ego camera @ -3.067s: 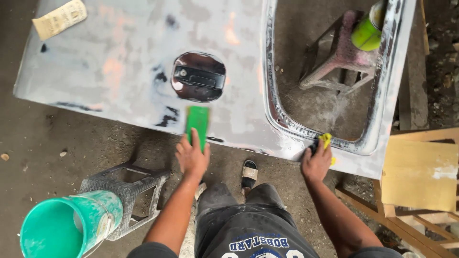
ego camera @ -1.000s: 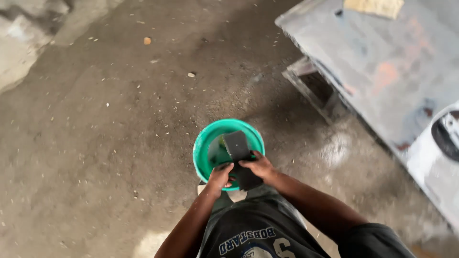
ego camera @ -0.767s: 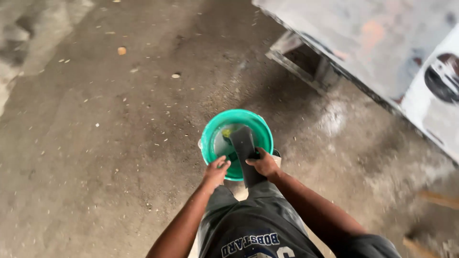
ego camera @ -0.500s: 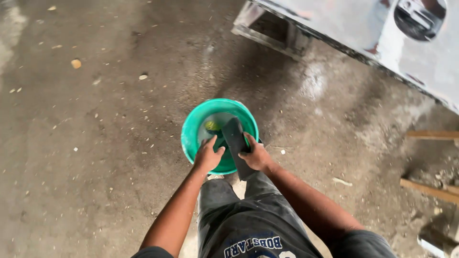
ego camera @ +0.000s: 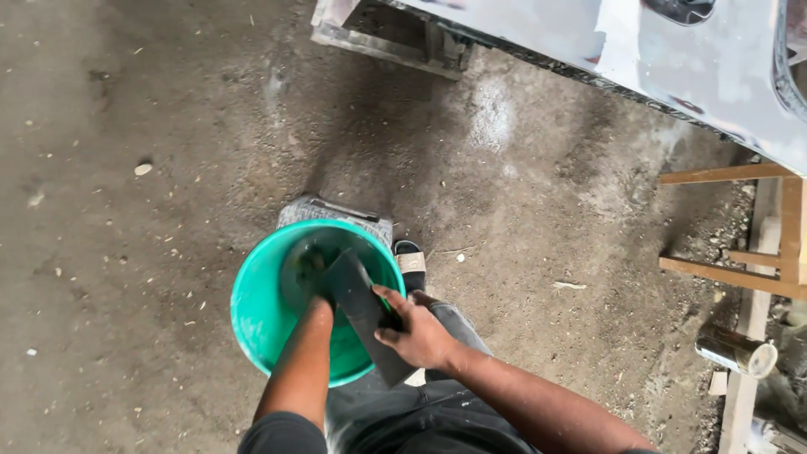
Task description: The person sands a car door with a green sanding block and wipes it with a yellow cloth. They repeatedly dip the cloth into a bucket of water and continue sanding and wiping the door surface.
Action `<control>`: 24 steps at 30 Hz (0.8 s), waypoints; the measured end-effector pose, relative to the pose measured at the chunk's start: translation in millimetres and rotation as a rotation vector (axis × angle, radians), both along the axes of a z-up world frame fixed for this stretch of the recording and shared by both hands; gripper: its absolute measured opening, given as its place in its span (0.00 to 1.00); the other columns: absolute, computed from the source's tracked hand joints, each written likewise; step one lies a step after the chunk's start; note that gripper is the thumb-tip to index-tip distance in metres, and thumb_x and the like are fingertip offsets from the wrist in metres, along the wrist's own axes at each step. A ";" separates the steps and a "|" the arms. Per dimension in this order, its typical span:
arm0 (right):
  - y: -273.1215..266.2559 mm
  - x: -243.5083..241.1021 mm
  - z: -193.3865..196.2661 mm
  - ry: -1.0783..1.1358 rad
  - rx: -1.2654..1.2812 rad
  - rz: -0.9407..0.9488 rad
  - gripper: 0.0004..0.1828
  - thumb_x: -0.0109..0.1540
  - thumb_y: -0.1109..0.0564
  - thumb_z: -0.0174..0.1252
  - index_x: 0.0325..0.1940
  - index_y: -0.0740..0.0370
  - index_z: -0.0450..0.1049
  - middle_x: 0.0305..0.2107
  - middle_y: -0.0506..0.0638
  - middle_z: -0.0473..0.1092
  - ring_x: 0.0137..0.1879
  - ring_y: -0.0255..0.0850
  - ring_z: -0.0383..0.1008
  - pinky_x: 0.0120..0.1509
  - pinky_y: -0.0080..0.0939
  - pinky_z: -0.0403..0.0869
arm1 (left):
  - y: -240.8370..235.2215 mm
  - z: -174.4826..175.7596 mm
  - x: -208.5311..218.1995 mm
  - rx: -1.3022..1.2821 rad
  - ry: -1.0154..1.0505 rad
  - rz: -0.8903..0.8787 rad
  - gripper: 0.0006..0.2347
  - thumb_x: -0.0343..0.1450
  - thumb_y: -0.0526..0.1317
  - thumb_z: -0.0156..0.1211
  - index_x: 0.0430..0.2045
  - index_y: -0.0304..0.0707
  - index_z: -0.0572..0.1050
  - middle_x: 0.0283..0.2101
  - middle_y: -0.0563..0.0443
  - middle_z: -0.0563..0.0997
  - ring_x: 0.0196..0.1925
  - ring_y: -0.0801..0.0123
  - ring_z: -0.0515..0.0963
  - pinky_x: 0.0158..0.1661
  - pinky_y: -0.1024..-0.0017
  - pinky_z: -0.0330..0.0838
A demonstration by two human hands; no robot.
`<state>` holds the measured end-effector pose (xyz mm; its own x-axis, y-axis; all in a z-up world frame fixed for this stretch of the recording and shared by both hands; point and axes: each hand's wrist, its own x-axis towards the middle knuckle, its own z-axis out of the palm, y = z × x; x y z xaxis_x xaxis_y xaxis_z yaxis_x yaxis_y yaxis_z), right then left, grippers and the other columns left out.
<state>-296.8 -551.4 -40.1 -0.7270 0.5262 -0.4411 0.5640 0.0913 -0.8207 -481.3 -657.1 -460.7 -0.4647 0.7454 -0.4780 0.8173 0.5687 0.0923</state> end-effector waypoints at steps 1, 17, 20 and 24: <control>3.1 -2.5 4.4 -0.004 0.004 -0.009 0.43 0.59 0.56 0.65 0.75 0.56 0.55 0.53 0.63 0.74 0.59 0.55 0.75 0.66 0.49 0.66 | -6.4 5.7 -2.7 0.004 -0.004 -0.009 0.33 0.69 0.52 0.50 0.72 0.51 0.49 0.76 0.41 0.48 0.77 0.46 0.46 0.68 0.43 0.48; -14.8 -2.9 -49.0 -0.237 -0.060 -0.186 0.44 0.55 0.52 0.67 0.73 0.55 0.58 0.54 0.63 0.73 0.62 0.54 0.74 0.64 0.46 0.71 | -25.3 245.1 -32.6 0.521 -0.483 0.632 0.11 0.65 0.40 0.66 0.37 0.33 0.80 0.38 0.38 0.84 0.40 0.54 0.84 0.42 0.59 0.77; -27.2 -5.0 -84.3 -0.183 -0.073 -0.308 0.44 0.54 0.53 0.68 0.72 0.63 0.59 0.55 0.63 0.73 0.62 0.52 0.75 0.64 0.45 0.71 | -42.7 308.4 -17.3 0.781 -0.607 0.649 0.11 0.65 0.37 0.67 0.37 0.31 0.78 0.37 0.39 0.84 0.38 0.58 0.84 0.41 0.63 0.77; -40.8 -30.8 -59.3 -0.092 -0.597 -0.709 0.41 0.55 0.59 0.64 0.72 0.60 0.60 0.52 0.60 0.75 0.55 0.51 0.77 0.60 0.49 0.74 | -48.7 402.8 22.6 1.030 -0.900 0.514 0.12 0.66 0.36 0.67 0.40 0.32 0.76 0.41 0.37 0.83 0.44 0.54 0.82 0.47 0.65 0.77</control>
<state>-327.7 -592.2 -99.4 -0.2718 0.5011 -0.8216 0.3914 -0.7224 -0.5700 -458.7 -705.8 -58.0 -0.6181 0.7778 -0.1139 -0.0042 0.1416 0.9899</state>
